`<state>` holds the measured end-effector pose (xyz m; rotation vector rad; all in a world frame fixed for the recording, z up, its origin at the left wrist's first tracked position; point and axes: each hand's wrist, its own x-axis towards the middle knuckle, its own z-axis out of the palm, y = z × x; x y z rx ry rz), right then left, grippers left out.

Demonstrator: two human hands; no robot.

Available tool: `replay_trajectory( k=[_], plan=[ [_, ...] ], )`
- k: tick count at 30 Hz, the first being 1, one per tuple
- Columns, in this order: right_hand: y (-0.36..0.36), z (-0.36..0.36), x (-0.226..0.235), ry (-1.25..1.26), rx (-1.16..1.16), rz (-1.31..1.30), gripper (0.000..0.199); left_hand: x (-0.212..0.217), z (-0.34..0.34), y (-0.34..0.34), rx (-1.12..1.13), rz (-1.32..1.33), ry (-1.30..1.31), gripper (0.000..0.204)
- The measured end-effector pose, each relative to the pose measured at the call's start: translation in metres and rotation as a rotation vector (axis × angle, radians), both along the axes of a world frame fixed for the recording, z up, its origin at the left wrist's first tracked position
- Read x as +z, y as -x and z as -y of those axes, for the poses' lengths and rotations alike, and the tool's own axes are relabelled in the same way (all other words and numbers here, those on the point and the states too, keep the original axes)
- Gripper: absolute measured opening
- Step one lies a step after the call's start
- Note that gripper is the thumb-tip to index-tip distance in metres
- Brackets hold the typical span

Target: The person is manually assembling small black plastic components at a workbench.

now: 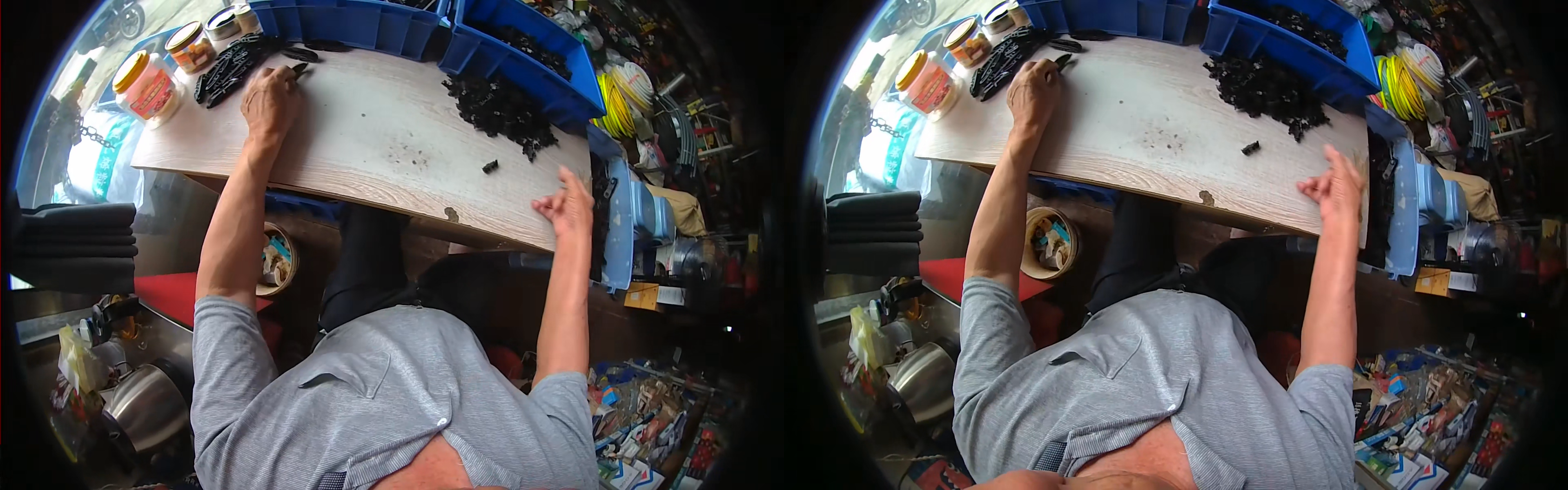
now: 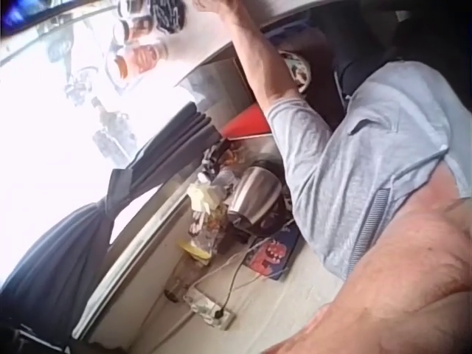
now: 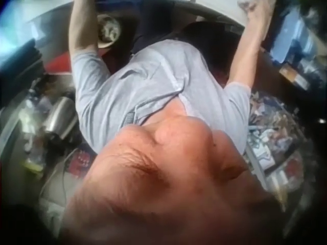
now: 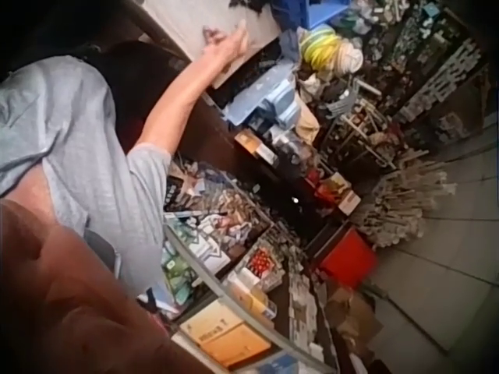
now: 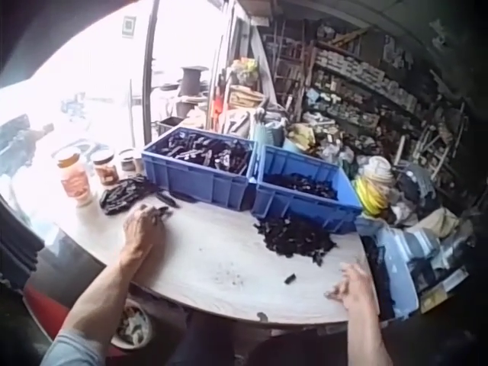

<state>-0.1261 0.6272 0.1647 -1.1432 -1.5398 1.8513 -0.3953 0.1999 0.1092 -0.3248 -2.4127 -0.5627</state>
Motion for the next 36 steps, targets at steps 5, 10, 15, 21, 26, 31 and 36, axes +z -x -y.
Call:
replay_trajectory(
  k=[5,10,15,21,26,31,36],
  plan=[
    [0.027,0.042,0.003,-0.025,0.323,0.236,0.031,0.003,-0.015,-0.041,-0.273,-0.008,0.043,0.007],
    [0.046,0.068,0.015,-0.159,0.456,0.485,0.03,0.013,-0.042,-0.079,-0.386,-0.138,0.03,0.011],
    [0.051,0.073,0.014,-0.215,0.528,0.539,0.024,0.004,-0.099,-0.155,-0.662,0.533,-0.866,0.016],
    [0.047,0.076,0.009,-0.227,0.6,0.489,0.019,0.012,-0.166,-0.198,-0.584,0.239,-0.375,0.016],
    [0.042,0.073,0.007,-0.195,0.617,0.413,0.02,0.013,-0.208,-0.189,-0.597,0.315,-0.098,0.013],
    [0.042,0.071,0.002,-0.204,0.619,0.428,0.023,0.007,-0.213,-0.186,-0.574,0.268,-0.115,0.009],
    [0.043,0.074,0.004,-0.187,0.6,0.448,0.024,0.004,-0.214,-0.188,-0.565,0.248,-0.101,0.007]
  ],
)
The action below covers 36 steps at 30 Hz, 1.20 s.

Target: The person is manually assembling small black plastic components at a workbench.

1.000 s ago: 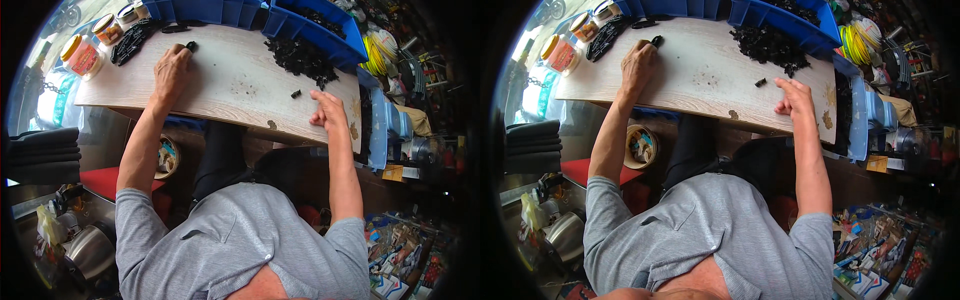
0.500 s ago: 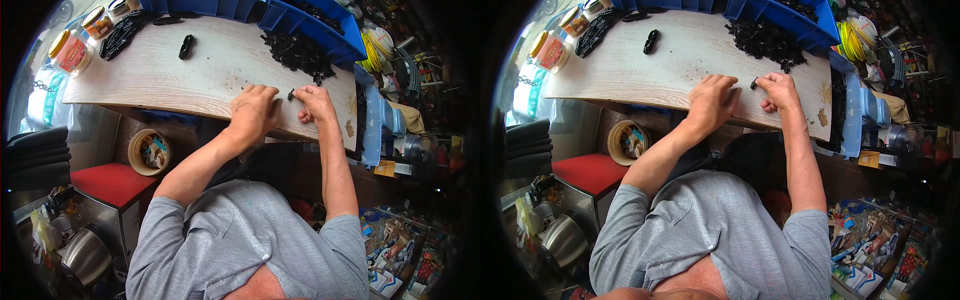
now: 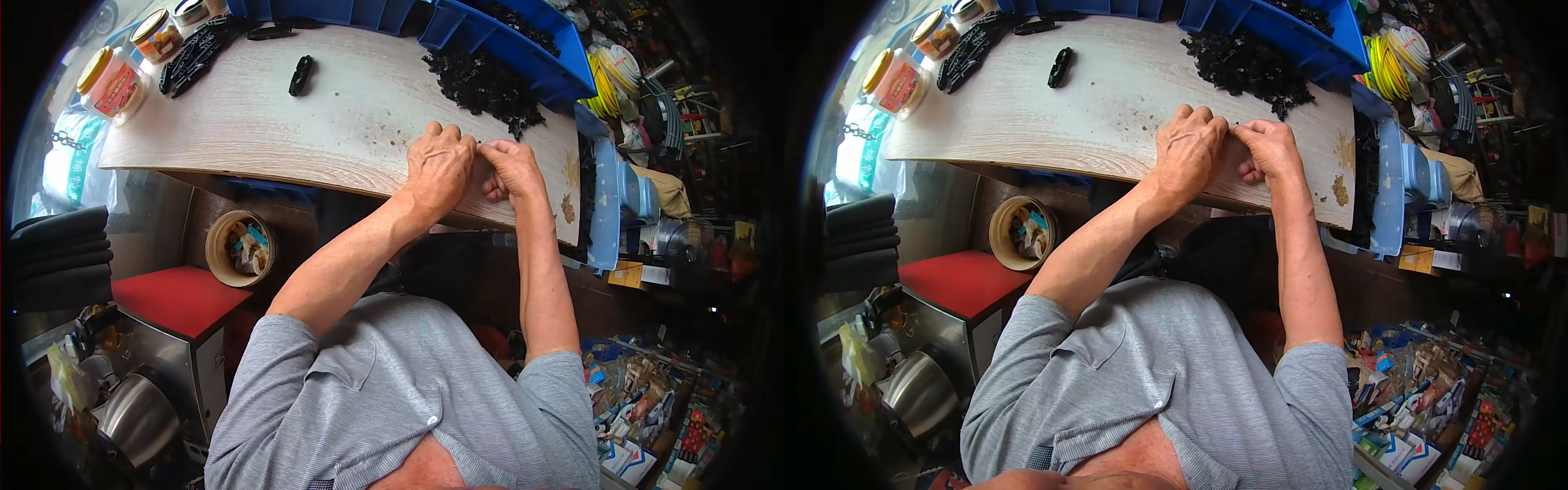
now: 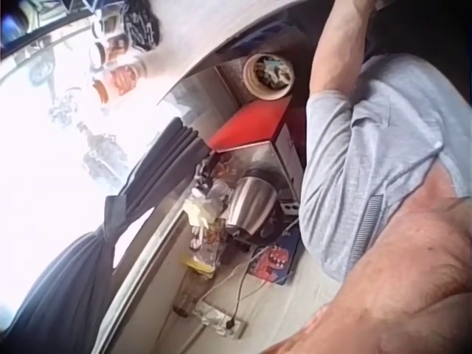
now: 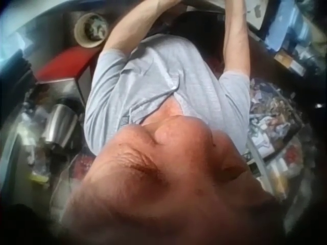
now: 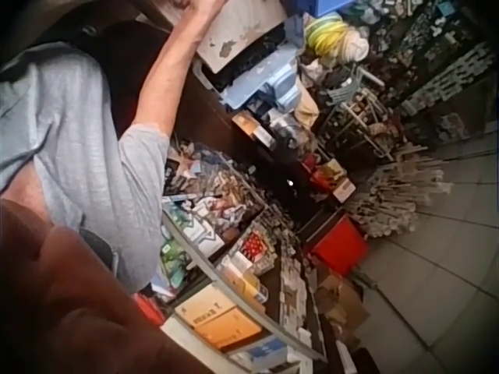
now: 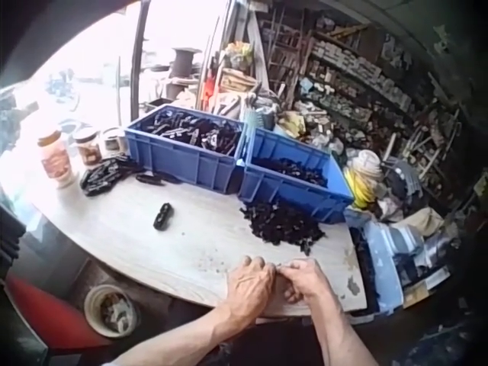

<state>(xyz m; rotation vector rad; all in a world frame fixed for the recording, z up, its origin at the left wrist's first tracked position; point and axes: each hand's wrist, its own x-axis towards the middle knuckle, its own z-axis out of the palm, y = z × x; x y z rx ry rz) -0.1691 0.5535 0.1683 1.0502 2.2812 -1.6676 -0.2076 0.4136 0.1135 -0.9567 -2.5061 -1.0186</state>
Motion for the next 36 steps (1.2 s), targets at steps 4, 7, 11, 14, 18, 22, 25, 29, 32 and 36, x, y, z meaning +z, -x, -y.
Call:
replay_trajectory(
  k=[4,7,11,14,18,22,25,29,32,36],
  plan=[
    [0.002,0.004,0.003,-0.006,-0.039,0.013,0.024,-0.002,-0.001,0.0,0.016,-0.019,-0.006,0.006],
    [0.004,0.005,0.001,-0.025,-0.057,0.012,0.023,-0.001,0.0,0.0,0.019,-0.022,-0.04,0.007],
    [0.004,0.01,0.002,-0.077,-0.062,-0.012,0.021,-0.002,0.002,0.001,0.026,0.015,-0.059,0.01],
    [-0.005,0.002,-0.006,0.068,-0.073,-0.162,0.02,0.001,0.007,0.001,0.039,0.142,-0.337,0.018],
    [-0.018,0.003,-0.017,0.145,-0.093,-0.308,0.018,0.002,0.011,0.005,-0.102,0.684,-0.551,0.032],
    [-0.023,0.009,-0.025,0.204,-0.013,-0.502,0.016,0.012,0.009,0.002,-0.29,1.117,-0.83,0.028],
    [-0.022,0.011,-0.029,0.217,-0.018,-0.553,0.015,0.01,0.012,0.008,-0.336,1.208,-0.854,0.024],
    [-0.024,0.012,-0.03,0.199,-0.026,-0.581,0.018,0.014,0.016,0.011,-0.359,1.329,-0.869,0.02],
    [-0.021,0.015,-0.031,0.219,-0.036,-0.622,0.021,0.012,0.02,0.013,-0.329,1.34,-0.902,0.017],
    [-0.022,0.013,-0.023,0.232,0.05,-0.531,0.025,0.013,0.024,0.012,-0.386,1.331,-0.9,0.017]
  ],
)
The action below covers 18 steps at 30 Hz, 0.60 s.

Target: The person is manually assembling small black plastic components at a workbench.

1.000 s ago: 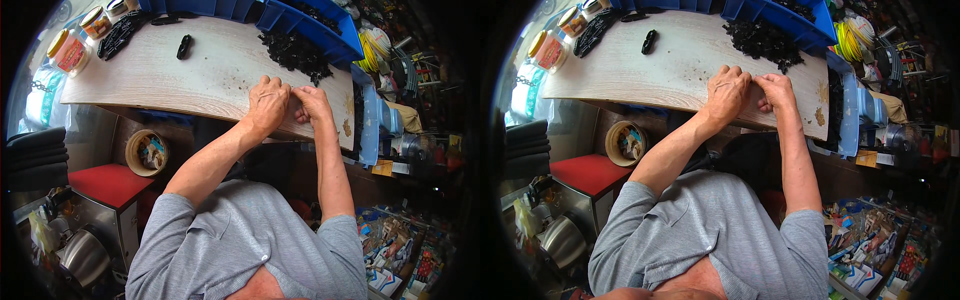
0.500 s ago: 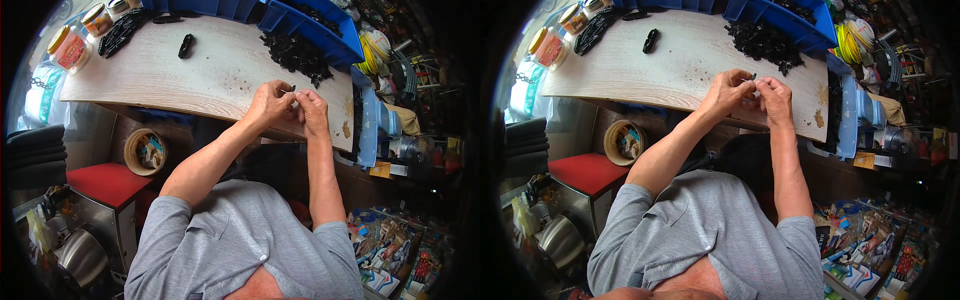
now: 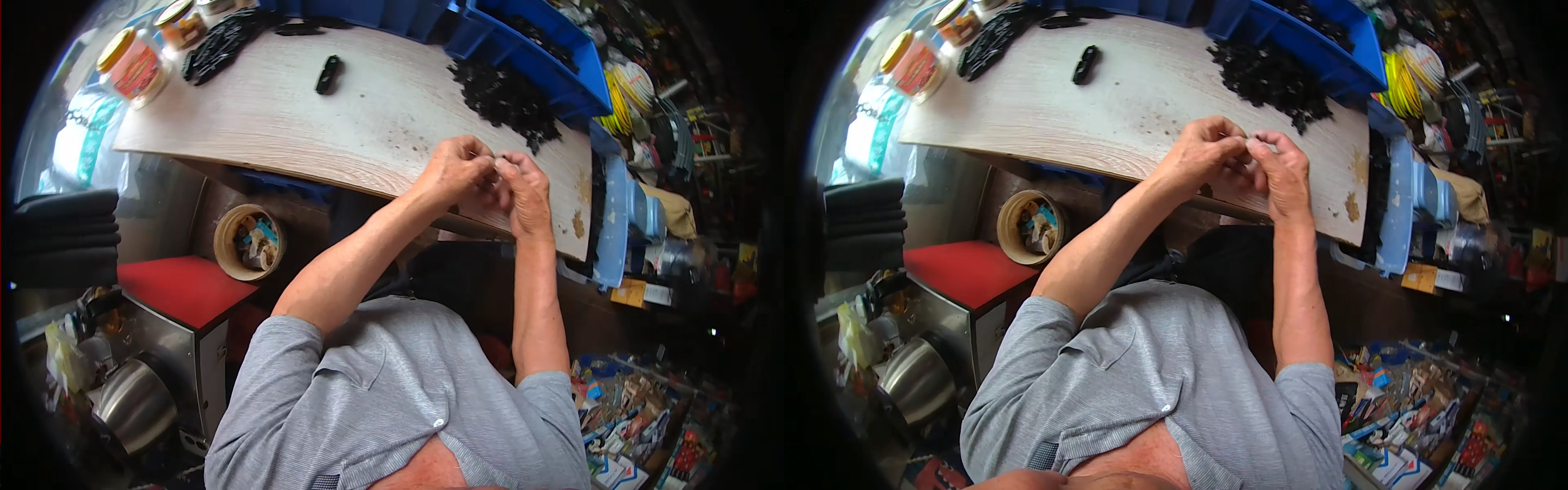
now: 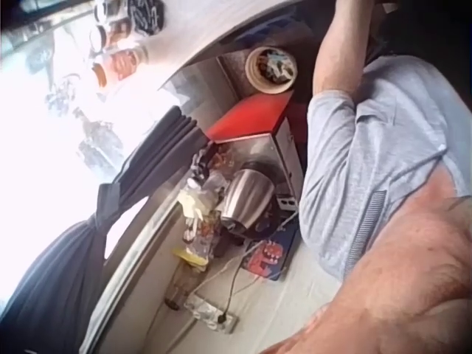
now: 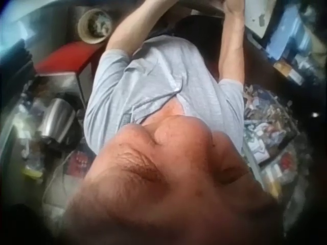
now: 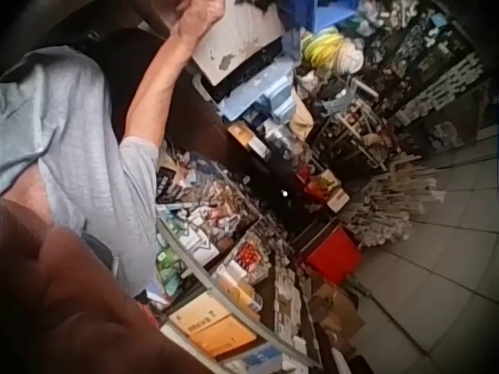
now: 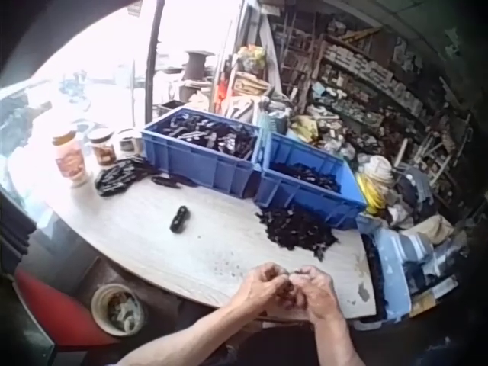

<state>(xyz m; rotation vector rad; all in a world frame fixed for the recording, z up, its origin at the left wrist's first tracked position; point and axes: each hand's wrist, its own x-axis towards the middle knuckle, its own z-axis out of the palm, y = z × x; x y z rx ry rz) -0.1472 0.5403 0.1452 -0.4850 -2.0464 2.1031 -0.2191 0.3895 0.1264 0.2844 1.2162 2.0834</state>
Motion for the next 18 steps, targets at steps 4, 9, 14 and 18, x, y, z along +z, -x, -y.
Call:
replay_trajectory(
  k=[4,9,14,18],
  plan=[
    [-0.005,-0.002,0.0,0.092,0.053,0.019,0.022,-0.001,0.013,-0.005,0.115,-0.328,0.196,0.023],
    [-0.006,0.0,-0.004,0.144,0.078,-0.048,0.016,-0.003,0.084,0.054,1.05,-1.238,0.899,0.033],
    [-0.002,0.001,-0.006,0.15,-0.016,-0.076,0.015,-0.001,0.127,0.106,0.872,-1.076,1.464,0.029],
    [0.001,0.005,-0.008,0.172,-0.052,-0.1,0.014,-0.01,0.116,0.098,0.758,-1.075,1.164,0.023]
  ],
)
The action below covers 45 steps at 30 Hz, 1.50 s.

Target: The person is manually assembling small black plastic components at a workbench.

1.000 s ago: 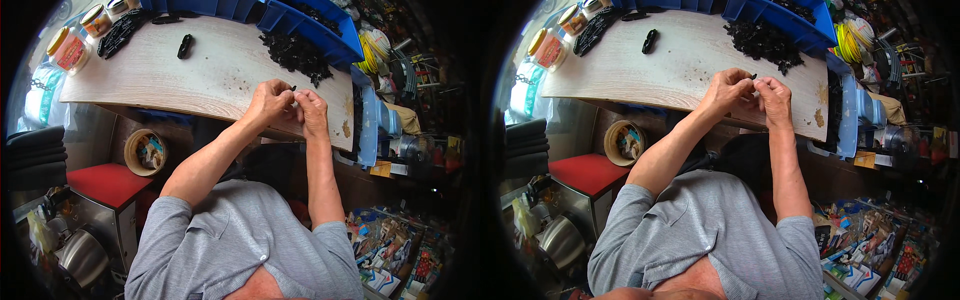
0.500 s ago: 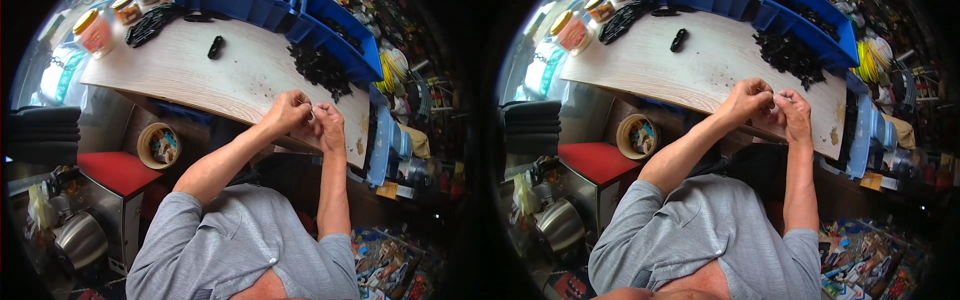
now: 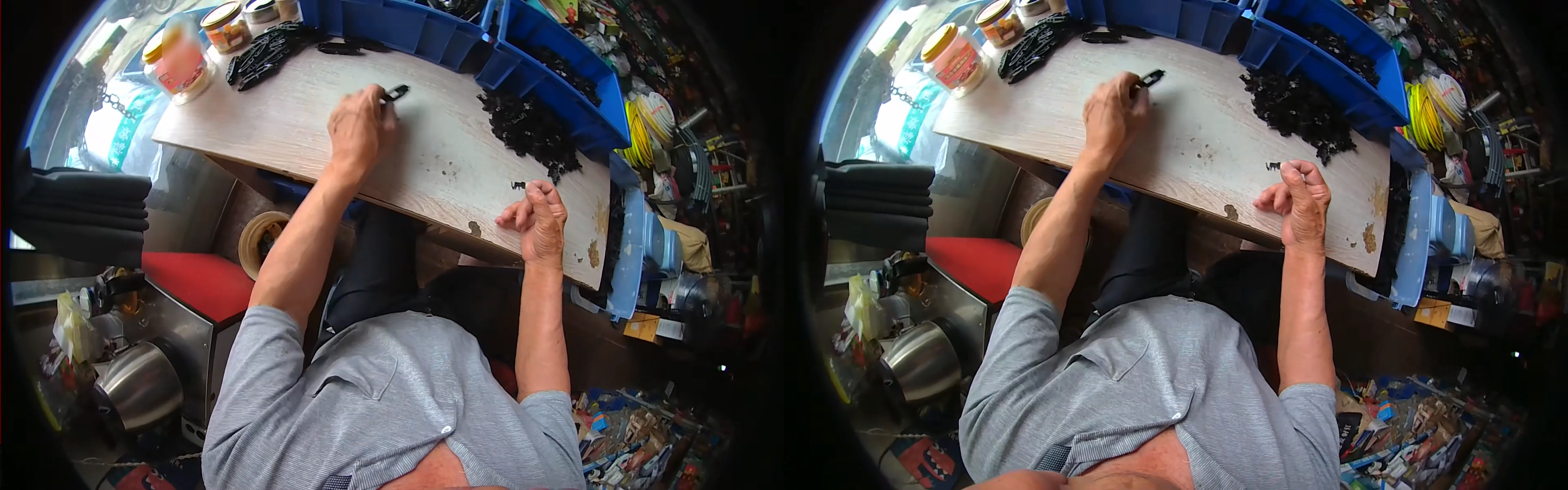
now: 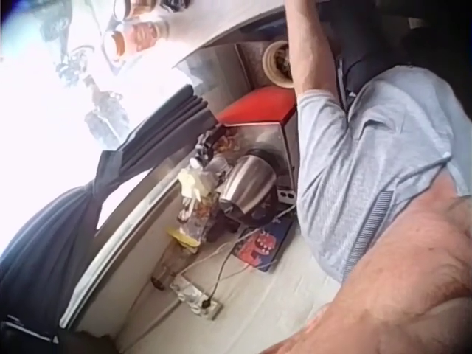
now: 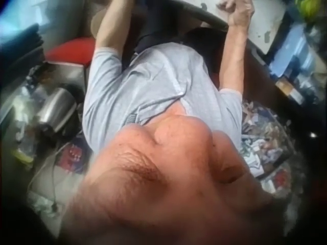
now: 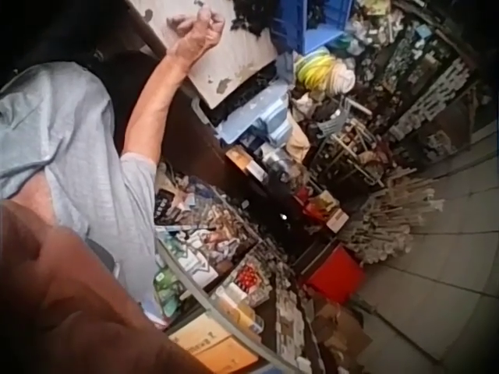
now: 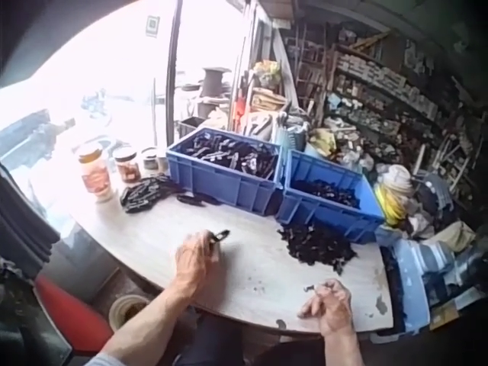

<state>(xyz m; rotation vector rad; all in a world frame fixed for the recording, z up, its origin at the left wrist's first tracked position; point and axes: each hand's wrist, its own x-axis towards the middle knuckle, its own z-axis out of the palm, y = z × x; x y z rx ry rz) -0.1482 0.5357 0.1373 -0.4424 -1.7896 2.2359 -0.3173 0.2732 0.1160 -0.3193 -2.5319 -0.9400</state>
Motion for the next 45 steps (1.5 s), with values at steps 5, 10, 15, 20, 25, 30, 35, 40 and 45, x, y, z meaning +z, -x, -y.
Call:
replay_trajectory(
  k=[5,10,15,20,25,30,35,40,45],
  plan=[
    [0.005,0.018,-0.002,0.164,0.013,-0.11,0.01,-0.004,-0.047,-0.07,-0.522,0.432,-0.857,0.021],
    [0.002,0.025,-0.003,0.203,0.01,-0.184,0.012,0.02,-0.075,-0.109,-0.716,0.859,-1.016,0.026],
    [-0.001,0.012,-0.007,0.201,0.064,-0.107,0.012,0.016,-0.085,-0.109,-0.776,0.793,-0.919,0.027],
    [0.002,0.011,-0.013,0.222,0.051,-0.082,0.011,0.013,-0.086,-0.108,-0.743,0.738,-0.904,0.028],
    [0.004,0.021,-0.004,0.24,0.081,-0.068,0.016,0.016,-0.083,-0.107,-0.675,0.842,-1.026,0.027],
    [0.003,0.016,0.007,-0.017,0.098,0.036,0.019,0.021,-0.088,-0.105,-0.637,0.891,-1.11,0.023],
    [0.009,0.026,0.015,-0.113,0.186,0.172,0.031,0.018,-0.083,-0.106,-0.579,0.916,-1.243,0.018],
    [0.005,0.036,0.014,-0.141,0.126,0.113,0.033,0.021,-0.078,-0.107,-0.694,0.888,-1.168,0.017],
    [-0.004,0.023,0.009,-0.123,0.074,0.057,0.032,0.016,-0.063,-0.087,-0.579,0.287,-0.611,0.025]
  ],
)
